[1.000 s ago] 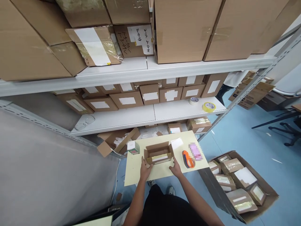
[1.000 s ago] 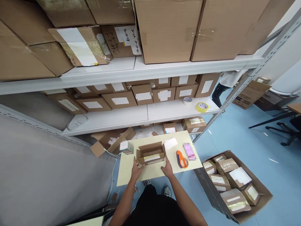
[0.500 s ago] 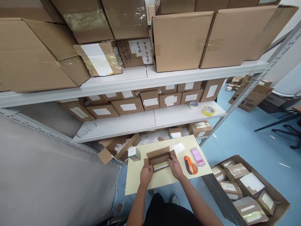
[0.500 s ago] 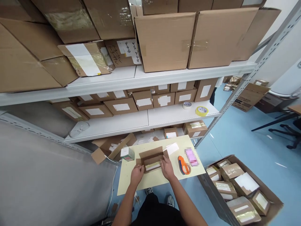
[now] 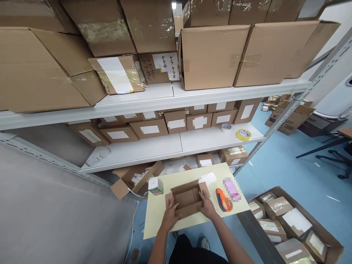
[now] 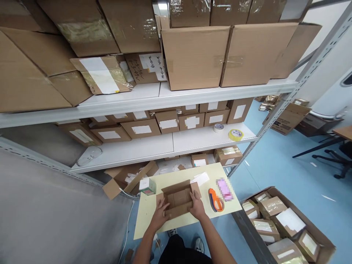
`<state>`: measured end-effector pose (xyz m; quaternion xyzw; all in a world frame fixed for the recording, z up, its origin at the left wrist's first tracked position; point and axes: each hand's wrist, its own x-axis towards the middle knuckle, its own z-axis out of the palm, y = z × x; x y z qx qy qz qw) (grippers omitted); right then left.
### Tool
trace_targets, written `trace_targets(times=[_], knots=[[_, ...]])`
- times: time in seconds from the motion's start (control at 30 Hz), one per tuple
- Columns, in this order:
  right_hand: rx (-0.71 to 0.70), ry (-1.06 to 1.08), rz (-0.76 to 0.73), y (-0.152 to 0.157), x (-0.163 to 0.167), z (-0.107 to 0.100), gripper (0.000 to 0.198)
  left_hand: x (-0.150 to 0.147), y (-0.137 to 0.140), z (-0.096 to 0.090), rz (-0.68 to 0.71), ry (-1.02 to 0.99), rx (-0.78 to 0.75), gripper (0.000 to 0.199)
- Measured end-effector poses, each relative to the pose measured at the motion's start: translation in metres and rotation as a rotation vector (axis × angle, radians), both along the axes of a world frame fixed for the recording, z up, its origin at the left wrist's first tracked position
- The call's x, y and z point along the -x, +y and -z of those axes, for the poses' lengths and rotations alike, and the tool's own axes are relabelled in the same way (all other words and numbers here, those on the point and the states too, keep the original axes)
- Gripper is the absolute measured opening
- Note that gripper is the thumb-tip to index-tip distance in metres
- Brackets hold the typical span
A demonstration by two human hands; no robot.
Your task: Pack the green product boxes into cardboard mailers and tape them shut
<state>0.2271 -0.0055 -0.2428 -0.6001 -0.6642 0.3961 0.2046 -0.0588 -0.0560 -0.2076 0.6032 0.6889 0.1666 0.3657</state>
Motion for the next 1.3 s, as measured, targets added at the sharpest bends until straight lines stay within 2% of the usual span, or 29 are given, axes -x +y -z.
trace_targets(times=[0.07, 0.13, 0.2, 0.33, 0.4, 0.5, 0.63, 0.73, 0.87, 1.03, 1.17, 1.3], knots=[[0.014, -0.057, -0.04, 0.0, 0.003, -0.001, 0.106, -0.003, -0.002, 0.005, 0.022, 0.019, 0.025, 0.074], [0.026, -0.112, -0.058, -0.003, 0.007, -0.003, 0.112, -0.009, -0.004, 0.009, 0.021, 0.055, 0.011, 0.073], [0.027, -0.175, -0.073, -0.007, 0.012, -0.006, 0.115, -0.016, -0.008, 0.013, 0.0, 0.108, -0.036, 0.061], [0.027, -0.315, -0.092, -0.004, 0.02, -0.02, 0.118, -0.033, -0.017, 0.026, -0.067, 0.205, -0.204, 0.018], [0.049, -0.348, -0.075, 0.006, 0.024, -0.031, 0.119, -0.039, -0.021, 0.031, -0.098, 0.226, -0.266, 0.021], [0.081, -0.422, -0.075, 0.025, 0.03, -0.045, 0.116, -0.042, -0.022, 0.035, -0.09, 0.233, -0.228, 0.024], [0.099, -0.584, -0.079, 0.04, 0.041, -0.046, 0.116, -0.036, -0.022, 0.036, -0.047, 0.216, -0.2, 0.021], [0.133, -0.648, -0.025, 0.045, 0.047, -0.033, 0.108, -0.032, -0.023, 0.038, -0.026, 0.175, -0.224, 0.017], [0.124, -0.587, 0.052, 0.063, 0.052, -0.017, 0.076, -0.03, -0.023, 0.036, -0.019, 0.123, -0.205, 0.016], [0.205, -0.564, 0.066, 0.092, 0.05, -0.012, 0.041, -0.032, -0.016, 0.018, -0.034, 0.116, -0.025, 0.016], [0.188, -0.523, 0.074, 0.1, 0.046, -0.008, 0.036, -0.04, -0.012, 0.006, -0.055, 0.187, 0.074, 0.014], [0.11, -0.425, 0.038, 0.094, 0.041, -0.009, 0.042, -0.051, -0.019, -0.002, -0.19, 0.298, 0.105, 0.022]])
